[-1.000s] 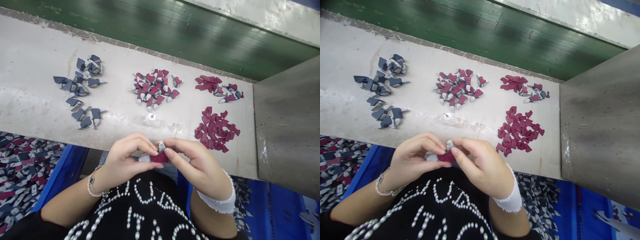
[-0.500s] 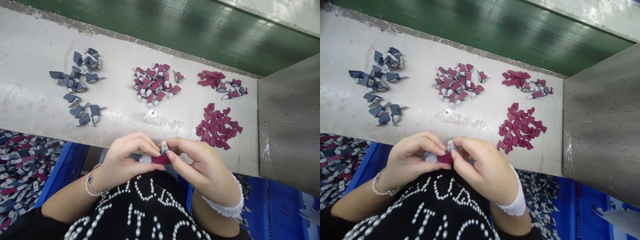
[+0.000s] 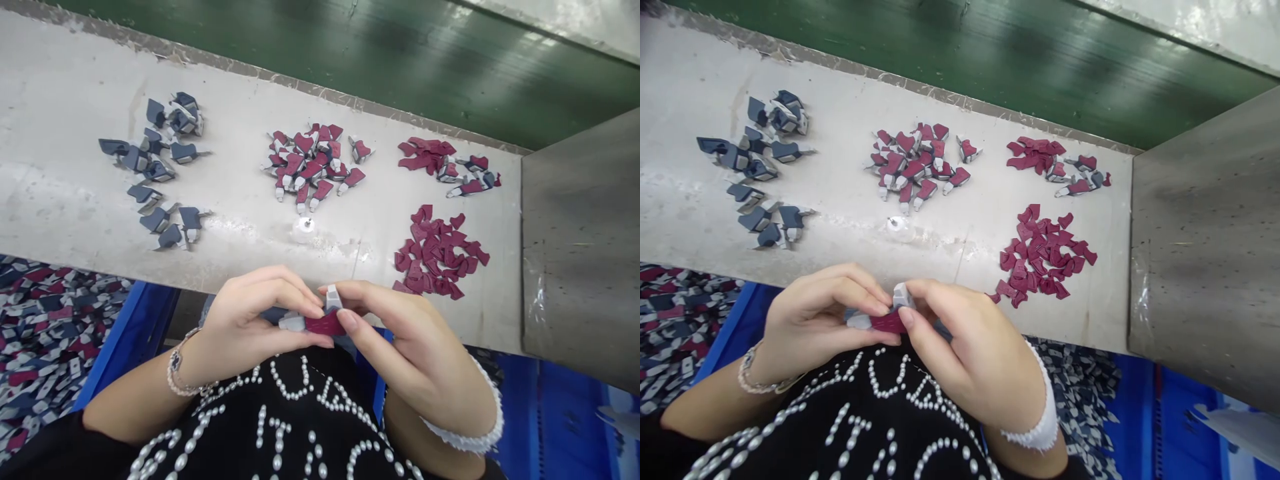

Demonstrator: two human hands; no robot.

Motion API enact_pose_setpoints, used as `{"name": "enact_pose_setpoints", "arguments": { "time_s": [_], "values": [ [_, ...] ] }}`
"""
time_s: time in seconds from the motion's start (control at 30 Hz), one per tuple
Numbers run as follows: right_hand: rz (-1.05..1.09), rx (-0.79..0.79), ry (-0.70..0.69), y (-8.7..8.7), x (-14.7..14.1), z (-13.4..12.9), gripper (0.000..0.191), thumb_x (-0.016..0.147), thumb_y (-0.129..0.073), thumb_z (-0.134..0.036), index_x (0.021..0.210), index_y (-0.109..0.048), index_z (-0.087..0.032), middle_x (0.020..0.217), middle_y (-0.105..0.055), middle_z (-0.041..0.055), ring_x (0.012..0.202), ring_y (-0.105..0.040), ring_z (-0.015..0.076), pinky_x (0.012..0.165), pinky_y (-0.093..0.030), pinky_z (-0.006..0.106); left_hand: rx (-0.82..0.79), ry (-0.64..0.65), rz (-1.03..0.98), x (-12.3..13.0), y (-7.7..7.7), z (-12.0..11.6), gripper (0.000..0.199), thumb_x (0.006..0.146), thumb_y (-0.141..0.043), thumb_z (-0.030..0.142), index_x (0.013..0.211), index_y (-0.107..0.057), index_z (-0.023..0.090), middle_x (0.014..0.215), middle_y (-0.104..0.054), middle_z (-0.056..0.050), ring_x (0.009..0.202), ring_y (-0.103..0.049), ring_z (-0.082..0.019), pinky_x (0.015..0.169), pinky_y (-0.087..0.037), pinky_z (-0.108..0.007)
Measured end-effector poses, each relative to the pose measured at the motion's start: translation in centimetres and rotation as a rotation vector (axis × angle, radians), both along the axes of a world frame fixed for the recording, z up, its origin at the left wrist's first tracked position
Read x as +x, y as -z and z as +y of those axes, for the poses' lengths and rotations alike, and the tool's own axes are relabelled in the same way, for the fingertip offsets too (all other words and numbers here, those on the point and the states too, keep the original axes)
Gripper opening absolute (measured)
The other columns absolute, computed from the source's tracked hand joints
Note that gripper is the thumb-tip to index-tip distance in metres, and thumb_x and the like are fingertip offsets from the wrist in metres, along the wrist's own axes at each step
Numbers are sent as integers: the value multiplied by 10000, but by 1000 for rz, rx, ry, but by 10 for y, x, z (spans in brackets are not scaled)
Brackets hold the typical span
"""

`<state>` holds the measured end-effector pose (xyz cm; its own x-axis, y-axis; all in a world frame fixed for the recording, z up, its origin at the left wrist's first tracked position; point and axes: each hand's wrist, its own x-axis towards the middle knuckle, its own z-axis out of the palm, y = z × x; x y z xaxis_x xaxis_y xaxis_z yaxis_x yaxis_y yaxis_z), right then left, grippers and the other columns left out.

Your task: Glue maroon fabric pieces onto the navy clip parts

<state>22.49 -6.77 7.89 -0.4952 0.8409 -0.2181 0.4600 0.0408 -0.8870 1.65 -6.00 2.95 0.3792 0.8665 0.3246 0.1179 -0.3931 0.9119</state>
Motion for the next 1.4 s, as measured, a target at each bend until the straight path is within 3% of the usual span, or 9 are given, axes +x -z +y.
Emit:
{"name": "enact_pose_setpoints", "arguments": {
  "time_s": [0.33,0.7,0.9,1.1,1.23,1.4],
  "values": [
    [-69,62,84,6,-13,-11,155,1035,-391,-214,904,-474,-212,731,-534,-28,617,-517,124,589,-393,292,18,-12,19,-1,-4,-4,248,700,-861,131,883,-706,192,849,-751,-27,732,-733,-144,673,-647,-235],
    [-11,78,88,9,-13,-12,153,1048,-361,-220,911,-429,-231,735,-526,-26,611,-519,130,593,-409,287,23,-18,16,1,-4,-4,245,722,-850,144,907,-704,214,871,-744,-21,737,-731,-142,669,-653,-235],
    [-50,82,111,13,-18,-11,145,1047,-358,-215,933,-448,-224,782,-538,-13,688,-543,135,664,-440,283,103,-41,58,3,-1,-7,206,778,-805,136,938,-699,210,881,-749,-27,757,-734,-141,694,-659,-233],
    [-3,37,116,15,-13,-9,150,1060,-363,-235,999,-500,-228,805,-560,-7,720,-572,145,684,-459,288,115,-76,40,5,4,-7,232,754,-823,121,932,-700,204,877,-747,-25,752,-734,-136,692,-651,-225],
    [104,-43,70,14,-8,-10,178,1057,-403,-293,1194,-501,-240,970,-635,38,795,-608,178,707,-497,309,22,-83,-23,2,6,-3,255,717,-858,164,904,-698,228,853,-749,-7,736,-723,-146,666,-647,-266],
    [-8,92,69,17,-10,-14,272,1018,-473,-166,1278,-488,-244,1129,-640,48,984,-611,188,855,-494,315,-23,-91,55,0,8,-3,262,752,-833,193,963,-678,209,916,-745,-38,808,-721,-165,718,-626,-269]
  ]
}}
